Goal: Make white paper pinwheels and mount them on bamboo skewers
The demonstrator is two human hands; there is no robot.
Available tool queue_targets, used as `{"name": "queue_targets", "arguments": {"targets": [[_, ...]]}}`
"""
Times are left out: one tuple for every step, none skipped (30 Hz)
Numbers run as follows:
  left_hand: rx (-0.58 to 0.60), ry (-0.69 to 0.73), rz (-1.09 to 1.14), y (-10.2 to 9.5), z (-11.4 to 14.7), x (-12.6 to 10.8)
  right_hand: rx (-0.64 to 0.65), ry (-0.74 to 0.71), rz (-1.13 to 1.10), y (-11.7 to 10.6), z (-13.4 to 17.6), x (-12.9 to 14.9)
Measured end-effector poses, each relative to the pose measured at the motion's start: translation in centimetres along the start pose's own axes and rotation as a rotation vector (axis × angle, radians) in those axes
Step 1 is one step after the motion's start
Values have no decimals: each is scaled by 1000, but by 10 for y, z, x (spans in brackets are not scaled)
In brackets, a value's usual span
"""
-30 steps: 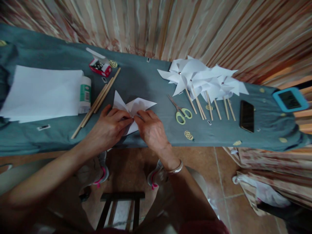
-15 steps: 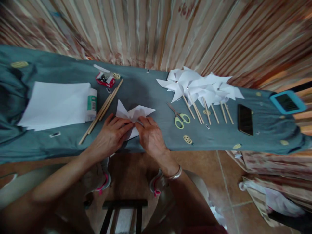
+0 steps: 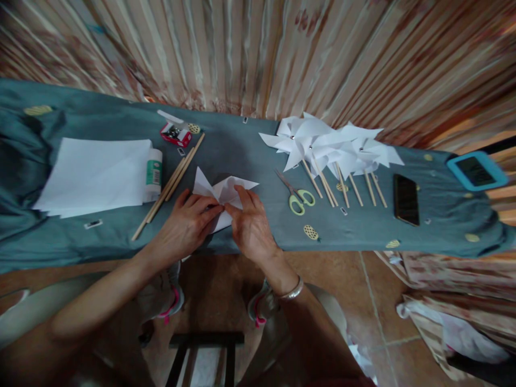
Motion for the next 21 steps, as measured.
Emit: {"name": "queue_targets", "arguments": {"targets": [[2,1,-8,-1,-1,0,-9,0,-15,0,0,-1],[3,0,-17,-2,-2,-1,-20,3,-35,-1,0,-3],[2,1,-24,-3,-3,-1,-33,9,-61,-1,0,-5],[1,1,-31,-4,-4,-1,-50,13,-91,-2,0,-8],[1,1,-37,-4,-4,-1,-73,18,-125,-3,-1,-10],[5,3,-44,-4,-4,-2,-104,21,-157,-5,-2,-12],[11,5,-50,-4,-5,-2,-144,26,-184,-7,-4,-14],[16,6,-52,-4,-5,-2,-189,33,-200,-10,-6,-16],[19,6,-52,-4,-5,-2,-231,40,-204,-12,-9,-17],[20,4,-48,-4,-5,-2,-262,42,-198,-14,-12,-18],[18,3,-43,-4,-5,-2,-281,37,-183,-16,-16,-17],[13,2,-38,-5,-5,-2,-286,24,-166,-16,-20,-16],[7,0,-36,-5,-5,-2,-277,6,-148,-15,-24,-14],[3,-2,-36,-5,-5,-2,-260,-15,-135,-14,-27,-13],[0,-3,-38,-5,-5,-2,-240,-33,-126,-12,-31,-12],[-2,-1,-40,-5,-4,-2,-219,-46,-119,-10,-34,-11],[-3,2,-39,-5,-4,-2,-199,-52,-113,-9,-36,-11],[-3,6,-38,-4,-4,-2,-184,-54,-106,-7,-38,-11],[-4,10,-35,-4,-4,-2,-174,-54,-99,-6,-39,-11],[-6,13,-33,-4,-4,-2,-168,-56,-91,-6,-39,-11],[-9,16,-32,-4,-4,-1,-165,-59,-84,-6,-39,-11]]}}
Point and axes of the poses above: each hand's wrist, its own z-axis away from the middle knuckle, its own y-axis out of the palm, x = y × z, the point moved 5 cm from there along -z, towards the middle knuckle, and after that the axes turned 12 degrees about -z, right-handed, at the moved point
